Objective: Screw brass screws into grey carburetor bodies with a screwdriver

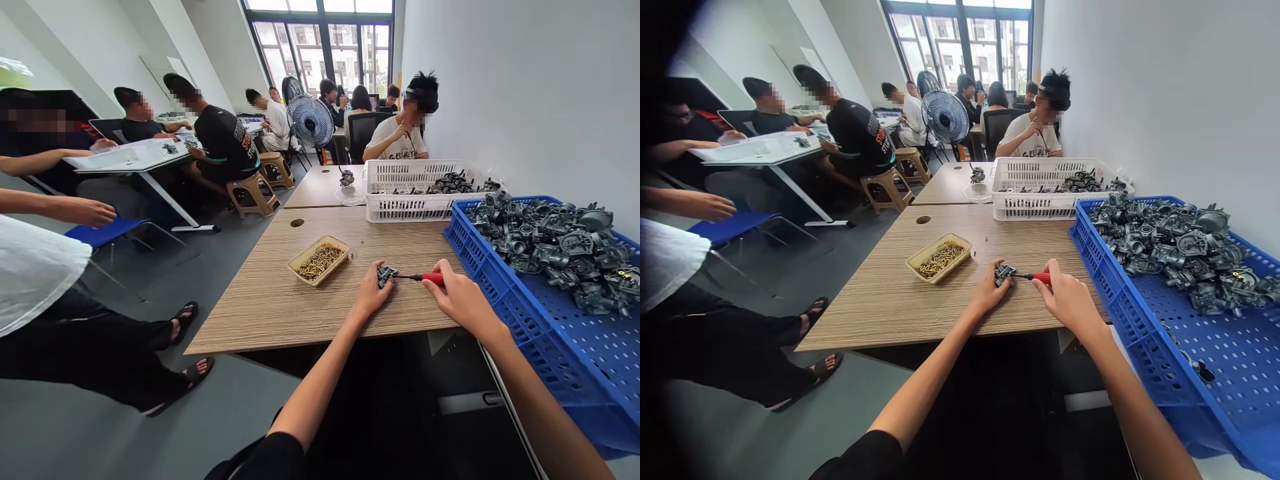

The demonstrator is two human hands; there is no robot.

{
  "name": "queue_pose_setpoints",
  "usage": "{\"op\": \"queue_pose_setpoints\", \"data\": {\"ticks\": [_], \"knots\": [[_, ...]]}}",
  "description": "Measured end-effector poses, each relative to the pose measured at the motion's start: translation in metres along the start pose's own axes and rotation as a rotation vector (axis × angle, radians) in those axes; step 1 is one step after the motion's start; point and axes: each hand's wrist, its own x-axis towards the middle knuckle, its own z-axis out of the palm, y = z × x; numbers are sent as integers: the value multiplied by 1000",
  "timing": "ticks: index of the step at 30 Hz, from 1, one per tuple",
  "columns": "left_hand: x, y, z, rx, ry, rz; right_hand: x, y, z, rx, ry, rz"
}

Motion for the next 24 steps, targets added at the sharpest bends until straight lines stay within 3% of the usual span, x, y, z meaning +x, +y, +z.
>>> {"op": "queue_pose_setpoints", "data": {"ticks": [5,11,17,24], "knots": [[0,0,0,1,-1,-2,0,3,1,104,-17,-99],[0,2,-1,8,5,-5,1,-1,0,-144,-9,57],[0,3,-1,20,6,-2,-1,3,-3,14,-39,-53],[0,3,-1,27,2,-8,0,1,-3,-73,-34,54]]}}
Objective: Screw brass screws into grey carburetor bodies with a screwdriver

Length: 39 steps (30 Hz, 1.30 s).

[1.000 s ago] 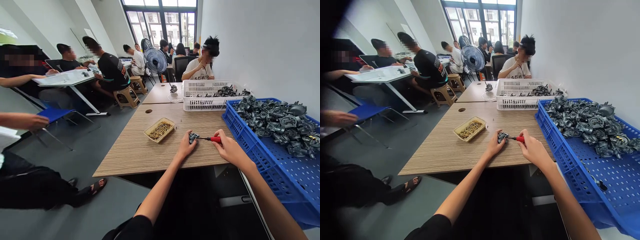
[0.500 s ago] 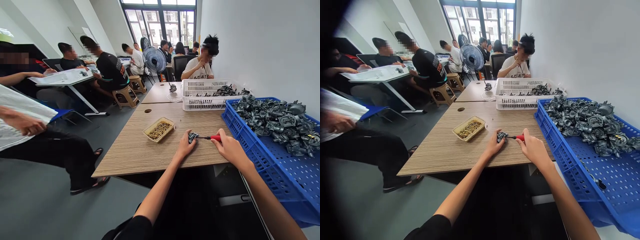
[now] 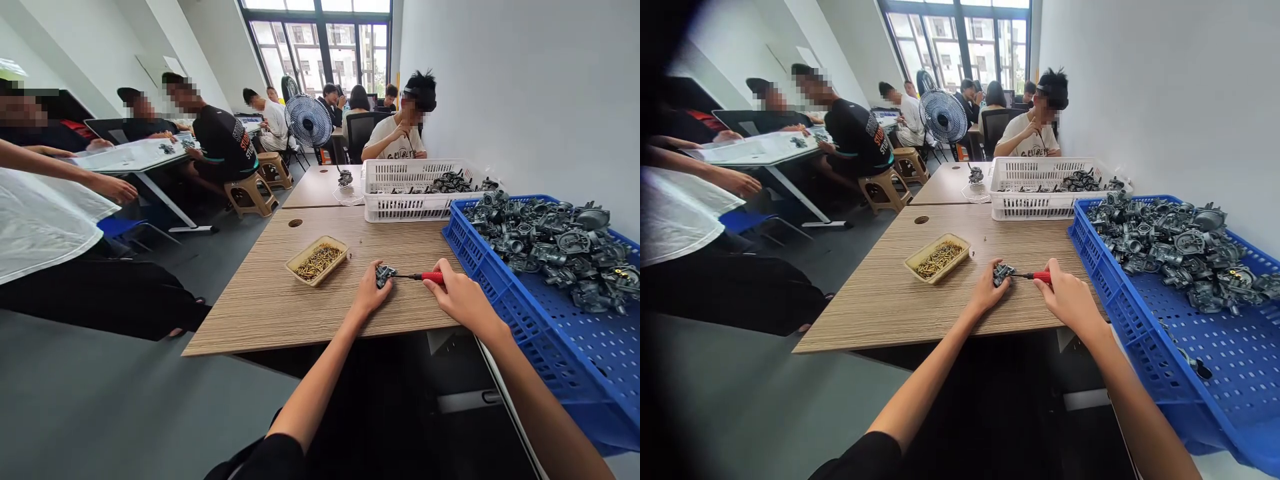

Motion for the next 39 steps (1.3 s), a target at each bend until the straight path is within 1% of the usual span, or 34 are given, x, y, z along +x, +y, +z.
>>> {"op": "queue_pose_setpoints", "data": {"ticks": [5,7,9,12,18,24,29,35,39], "knots": [[0,-1,1,-2,3,-7,0,2,2,157,-10,-117],[0,-1,1,-3,-1,-19,-1,1,2,151,-2,-105],[0,-1,1,-5,-5,-23,-1,-1,3,120,12,-62],[0,-1,1,-15,-2,-7,-1,-1,2,108,13,-25],[0,-1,1,-19,-1,-5,-1,2,2,221,-6,-134],[0,-1,1,-19,-2,-9,0,2,3,145,8,-66],[0,-2,1,-22,-1,-10,0,2,3,216,-3,-156],[0,0,0,-13,-6,-17,-1,2,3,211,-9,-109],[-1,0,0,-17,-4,-17,-1,4,3,234,-22,-153]]}}
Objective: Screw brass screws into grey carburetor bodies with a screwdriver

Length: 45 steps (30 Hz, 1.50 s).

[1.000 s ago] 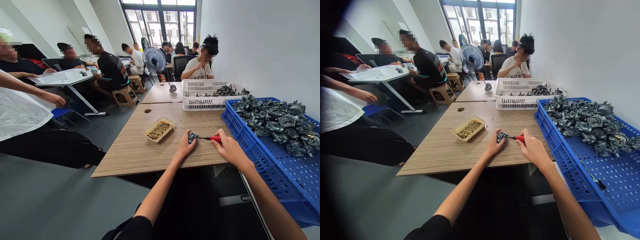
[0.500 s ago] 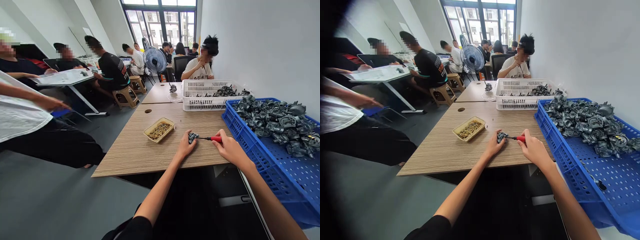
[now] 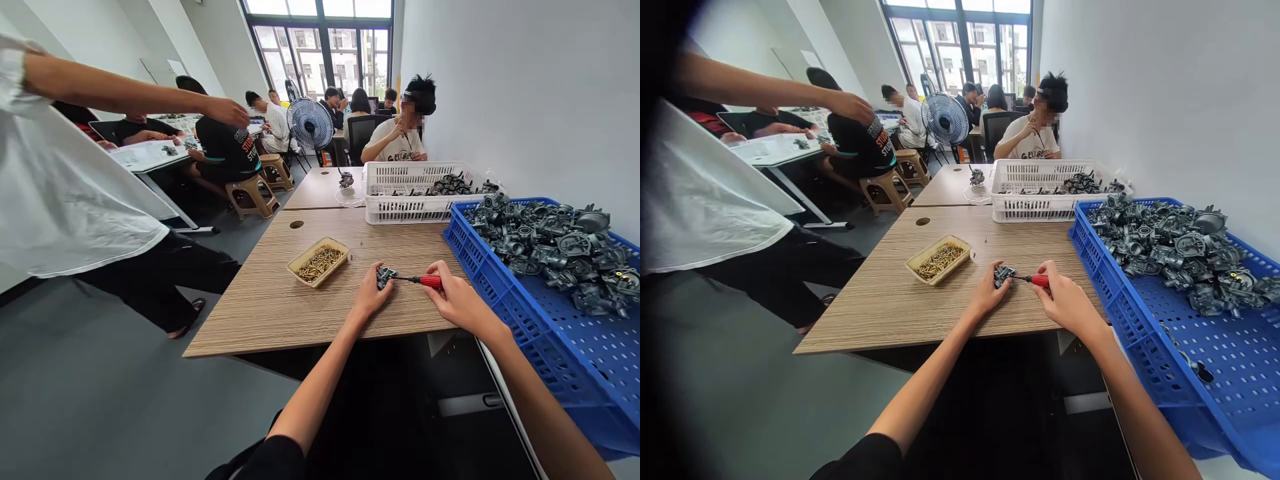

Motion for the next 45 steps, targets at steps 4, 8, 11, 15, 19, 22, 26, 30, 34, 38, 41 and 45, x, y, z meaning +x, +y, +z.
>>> {"op": "queue_pose_setpoints", "data": {"ticks": [4,8,11,15,19,22,26,30,34,38,41,45], "knots": [[0,-1,0,-9,5,5,1,-3,1,-48,27,4],[0,-1,0,-7,13,19,1,-5,2,-178,47,120],[0,-2,0,-3,10,18,1,-3,1,-128,41,74],[1,-2,1,0,9,21,1,-1,1,-68,33,-6],[1,-3,2,-4,13,20,1,-3,2,-144,49,83],[1,-4,2,-6,12,20,1,-2,2,-133,39,75],[1,-4,2,-2,9,19,1,0,2,-74,34,-5],[1,-4,1,2,11,20,2,-4,2,-174,44,82],[1,-3,1,1,12,23,2,-4,2,-212,46,123],[0,-3,1,4,10,18,1,0,2,-84,28,20],[1,-4,2,1,13,21,1,-1,3,-122,42,41],[1,-5,2,1,14,29,2,-4,3,-191,52,128]]}}
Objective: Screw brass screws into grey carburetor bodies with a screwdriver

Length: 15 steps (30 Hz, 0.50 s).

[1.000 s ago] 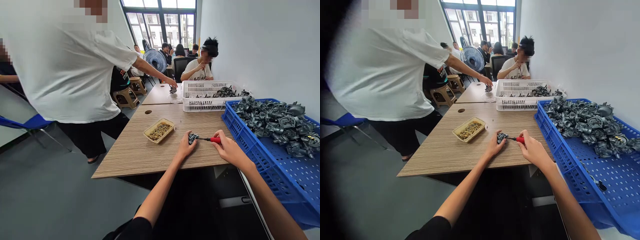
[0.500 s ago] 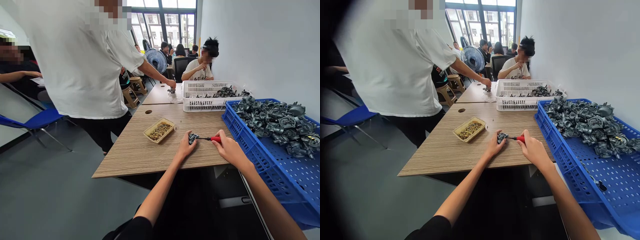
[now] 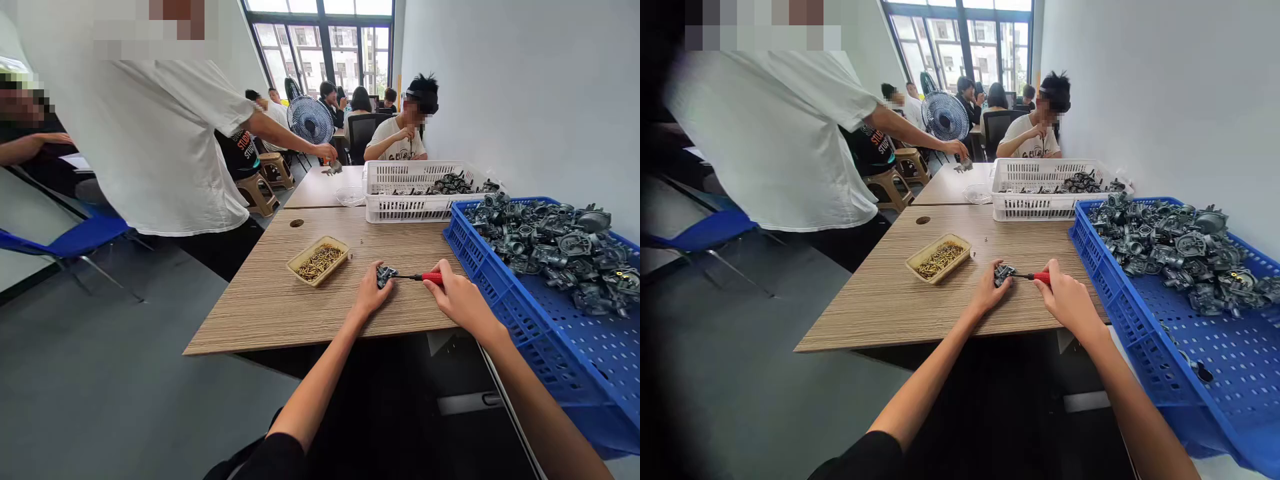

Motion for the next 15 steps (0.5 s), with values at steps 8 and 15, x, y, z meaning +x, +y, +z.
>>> {"op": "queue_pose_setpoints", "data": {"ticks": [8,15], "knots": [[-1,1,0,11,7,-4,-1,3,0,111,-26,-100],[0,0,0,-10,7,-2,0,2,1,57,-13,-32]]}}
